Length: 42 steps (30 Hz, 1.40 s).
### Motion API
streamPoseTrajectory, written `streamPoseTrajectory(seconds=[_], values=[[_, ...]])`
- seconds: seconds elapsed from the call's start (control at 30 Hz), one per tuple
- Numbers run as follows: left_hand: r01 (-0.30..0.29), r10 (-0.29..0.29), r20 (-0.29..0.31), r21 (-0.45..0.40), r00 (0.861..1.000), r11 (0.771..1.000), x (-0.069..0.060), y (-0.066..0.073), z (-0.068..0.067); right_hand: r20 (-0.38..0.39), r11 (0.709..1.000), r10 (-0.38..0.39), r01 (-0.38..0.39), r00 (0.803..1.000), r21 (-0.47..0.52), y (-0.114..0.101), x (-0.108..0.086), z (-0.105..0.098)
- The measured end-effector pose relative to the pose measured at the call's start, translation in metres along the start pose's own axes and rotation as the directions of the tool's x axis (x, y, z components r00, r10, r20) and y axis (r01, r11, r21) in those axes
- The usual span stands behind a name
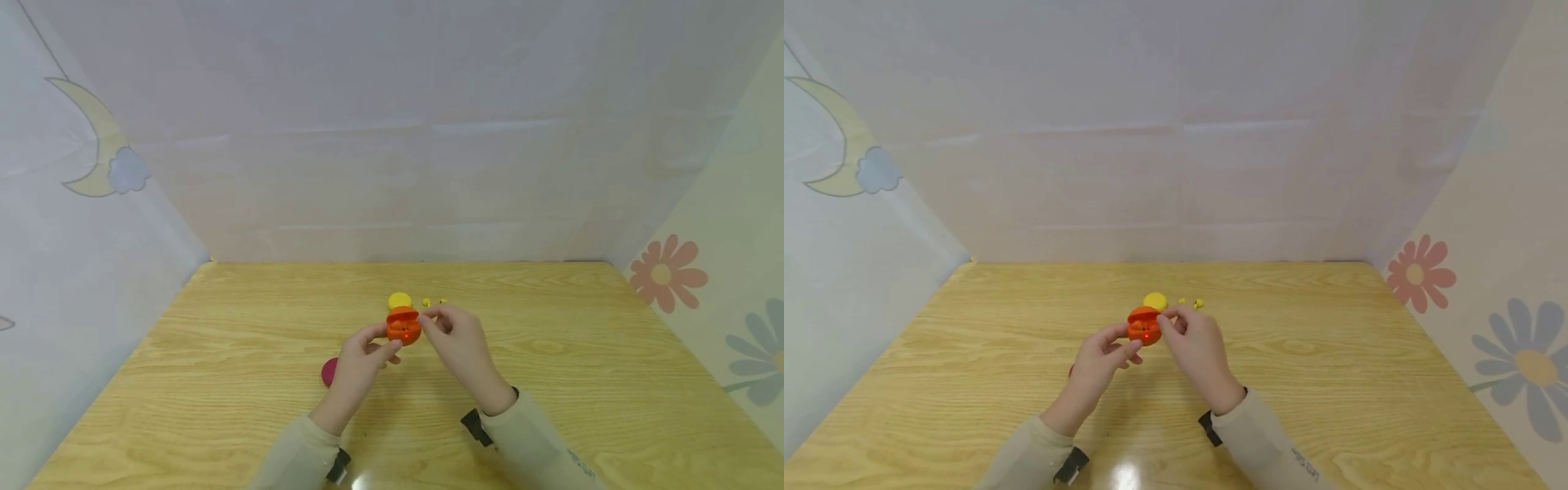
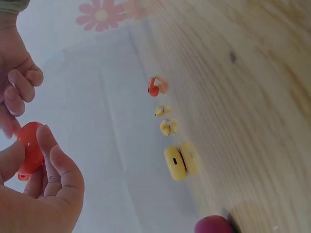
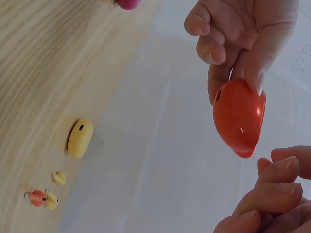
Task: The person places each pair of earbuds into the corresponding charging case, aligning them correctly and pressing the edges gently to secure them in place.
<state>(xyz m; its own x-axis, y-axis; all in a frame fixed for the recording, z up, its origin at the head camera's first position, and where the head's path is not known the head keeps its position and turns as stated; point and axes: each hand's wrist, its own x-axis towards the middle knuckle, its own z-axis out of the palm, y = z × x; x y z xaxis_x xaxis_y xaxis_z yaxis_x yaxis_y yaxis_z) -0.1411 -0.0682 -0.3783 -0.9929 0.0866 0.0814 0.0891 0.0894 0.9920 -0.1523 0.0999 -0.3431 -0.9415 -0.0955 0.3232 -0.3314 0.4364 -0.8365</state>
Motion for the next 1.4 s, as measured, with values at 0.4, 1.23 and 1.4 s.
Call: streamPoseTrajectory(seconds=[0.4, 1.23, 1.4], values=[[0.008, -0.008, 0.003, -0.014, 1.0, 1.0, 0.002, -0.002, -0.003, -0.05, 0.999, 0.019, -0.021, 0.999, -0.033, 0.01, 0.002, -0.012], [0.03, -0.03, 0.002, -0.027, 1.0, 0.999, 0.005, 0.001, -0.006, 0.033, 0.972, 0.229, -0.226, 0.973, -0.057, 0.037, 0.016, -0.024], [0.029, -0.029, -0.001, -0.029, 1.0, 0.999, 0.004, 0.0, -0.006, 0.044, 0.968, 0.241, -0.237, 0.97, -0.078, 0.043, 0.018, -0.024]])
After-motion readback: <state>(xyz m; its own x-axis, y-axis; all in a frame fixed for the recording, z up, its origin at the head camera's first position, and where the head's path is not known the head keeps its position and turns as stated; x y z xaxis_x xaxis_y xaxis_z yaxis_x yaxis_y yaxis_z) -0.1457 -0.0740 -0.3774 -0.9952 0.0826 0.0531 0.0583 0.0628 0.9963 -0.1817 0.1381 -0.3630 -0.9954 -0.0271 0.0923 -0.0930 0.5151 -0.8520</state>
